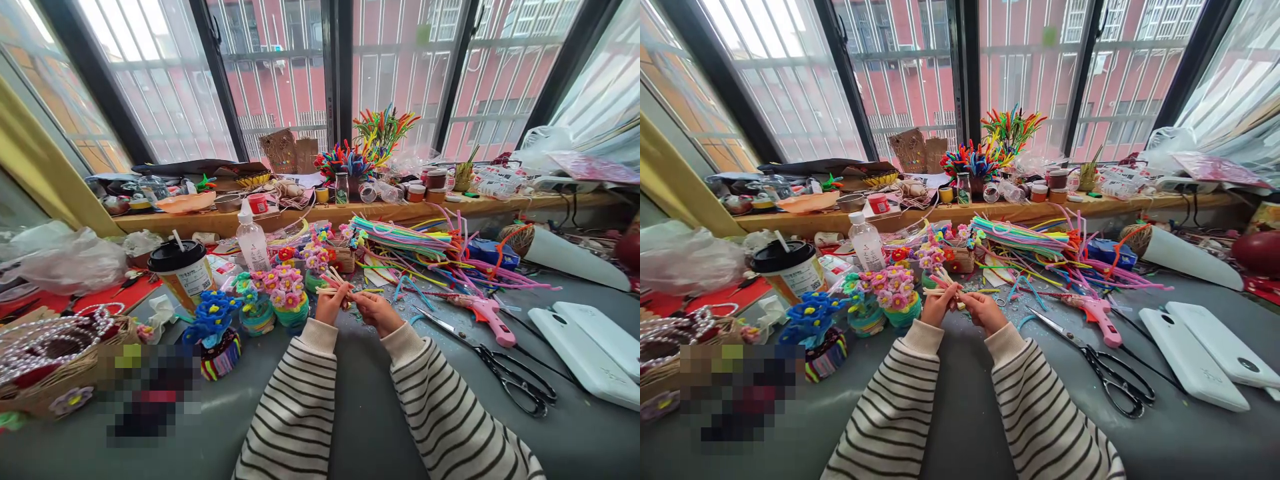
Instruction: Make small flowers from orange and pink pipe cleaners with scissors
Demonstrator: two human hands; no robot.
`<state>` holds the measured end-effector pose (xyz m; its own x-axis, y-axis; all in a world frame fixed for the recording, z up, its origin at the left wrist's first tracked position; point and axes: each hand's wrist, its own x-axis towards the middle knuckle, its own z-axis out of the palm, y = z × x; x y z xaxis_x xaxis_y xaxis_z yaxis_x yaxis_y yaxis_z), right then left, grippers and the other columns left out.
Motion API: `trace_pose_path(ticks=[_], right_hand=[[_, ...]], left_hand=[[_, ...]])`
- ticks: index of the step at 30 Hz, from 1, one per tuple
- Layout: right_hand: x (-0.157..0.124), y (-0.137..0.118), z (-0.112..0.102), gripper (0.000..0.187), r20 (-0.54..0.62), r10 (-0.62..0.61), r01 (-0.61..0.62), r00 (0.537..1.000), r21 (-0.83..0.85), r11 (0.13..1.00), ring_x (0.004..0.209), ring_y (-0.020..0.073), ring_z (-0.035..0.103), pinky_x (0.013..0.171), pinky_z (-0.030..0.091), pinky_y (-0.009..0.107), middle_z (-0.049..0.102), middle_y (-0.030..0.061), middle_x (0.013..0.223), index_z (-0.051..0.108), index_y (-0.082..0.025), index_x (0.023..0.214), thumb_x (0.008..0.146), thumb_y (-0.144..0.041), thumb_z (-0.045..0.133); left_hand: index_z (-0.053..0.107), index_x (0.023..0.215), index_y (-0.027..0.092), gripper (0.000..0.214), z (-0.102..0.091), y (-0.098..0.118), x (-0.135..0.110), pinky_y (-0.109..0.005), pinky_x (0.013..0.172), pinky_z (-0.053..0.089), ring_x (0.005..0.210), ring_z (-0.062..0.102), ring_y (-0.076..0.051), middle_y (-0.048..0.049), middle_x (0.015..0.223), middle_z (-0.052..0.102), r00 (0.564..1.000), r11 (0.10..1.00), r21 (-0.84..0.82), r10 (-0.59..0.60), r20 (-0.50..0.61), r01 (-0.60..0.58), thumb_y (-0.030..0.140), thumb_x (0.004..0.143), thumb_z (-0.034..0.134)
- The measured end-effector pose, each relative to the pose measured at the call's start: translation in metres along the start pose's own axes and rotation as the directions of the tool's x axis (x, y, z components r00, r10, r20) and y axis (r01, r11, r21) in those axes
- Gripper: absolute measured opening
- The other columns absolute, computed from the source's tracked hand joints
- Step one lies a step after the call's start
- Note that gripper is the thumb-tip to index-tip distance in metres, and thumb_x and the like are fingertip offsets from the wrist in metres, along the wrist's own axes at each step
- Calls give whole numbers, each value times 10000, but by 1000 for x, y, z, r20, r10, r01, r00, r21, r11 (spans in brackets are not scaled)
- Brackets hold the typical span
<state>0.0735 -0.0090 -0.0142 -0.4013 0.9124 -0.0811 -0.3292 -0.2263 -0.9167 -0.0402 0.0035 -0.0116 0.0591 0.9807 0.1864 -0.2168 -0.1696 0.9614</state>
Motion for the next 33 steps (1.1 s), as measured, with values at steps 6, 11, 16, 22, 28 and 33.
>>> trace_pose_path(ticks=[6, 11, 16, 22, 28, 33], right_hand=[[1, -1, 2, 270, -99, -46, 41, 994, -51, 998, 274, -1, 178, 276, 76, 157, 321, -106, 389, 500, -157, 701, 555, -376, 561], [4, 2, 2, 271, -129, -98, 87, 987, -88, 992, 293, 8, 226, 274, 142, 154, 364, -93, 430, 477, -164, 695, 554, -383, 552], [4, 6, 3, 239, -181, -282, 206, 942, -352, 913, 331, 42, 311, 304, 254, 176, 397, -64, 466, 465, -167, 717, 617, -382, 492], [0, 4, 3, 199, -149, -570, 352, 808, -654, 670, 562, 111, 469, 511, 377, 223, 509, 19, 652, 490, -161, 736, 692, -347, 434], [4, 4, -3, 240, -43, -466, 339, 883, -630, 699, 480, 98, 444, 458, 351, 212, 505, 6, 571, 505, -154, 672, 706, -373, 410], [2, 2, -4, 242, 1, -513, 347, 858, -738, 579, 465, 94, 415, 426, 317, 198, 488, -1, 535, 518, -147, 654, 691, -375, 444]], left_hand=[[536, 629, 110, 277, 0, -4, 0, -188, 335, 265, 310, 342, -47, 62, 338, 369, 1000, 996, 86, 28, -14, -27, 382, 634, 478], [523, 586, 118, 272, 0, -4, 0, -192, 320, 256, 292, 330, -51, 63, 318, 357, 1000, 995, 101, 23, -15, -21, 381, 637, 474], [516, 525, 131, 283, 1, -3, -1, -196, 305, 259, 277, 333, -57, 55, 301, 355, 999, 983, 185, 26, -42, -18, 391, 628, 476], [501, 477, 136, 297, 0, -3, -1, -191, 324, 284, 293, 355, -58, 47, 308, 367, 996, 975, 221, 45, -79, -26, 392, 626, 476], [521, 564, 112, 287, 0, -6, 2, -180, 308, 248, 285, 319, -39, 58, 323, 360, 999, 997, 76, -8, -33, 11, 391, 621, 482], [517, 612, 111, 272, 1, -6, 2, -172, 282, 175, 244, 256, -20, 82, 290, 325, 995, 993, -76, -94, -10, 93, 382, 588, 519]])
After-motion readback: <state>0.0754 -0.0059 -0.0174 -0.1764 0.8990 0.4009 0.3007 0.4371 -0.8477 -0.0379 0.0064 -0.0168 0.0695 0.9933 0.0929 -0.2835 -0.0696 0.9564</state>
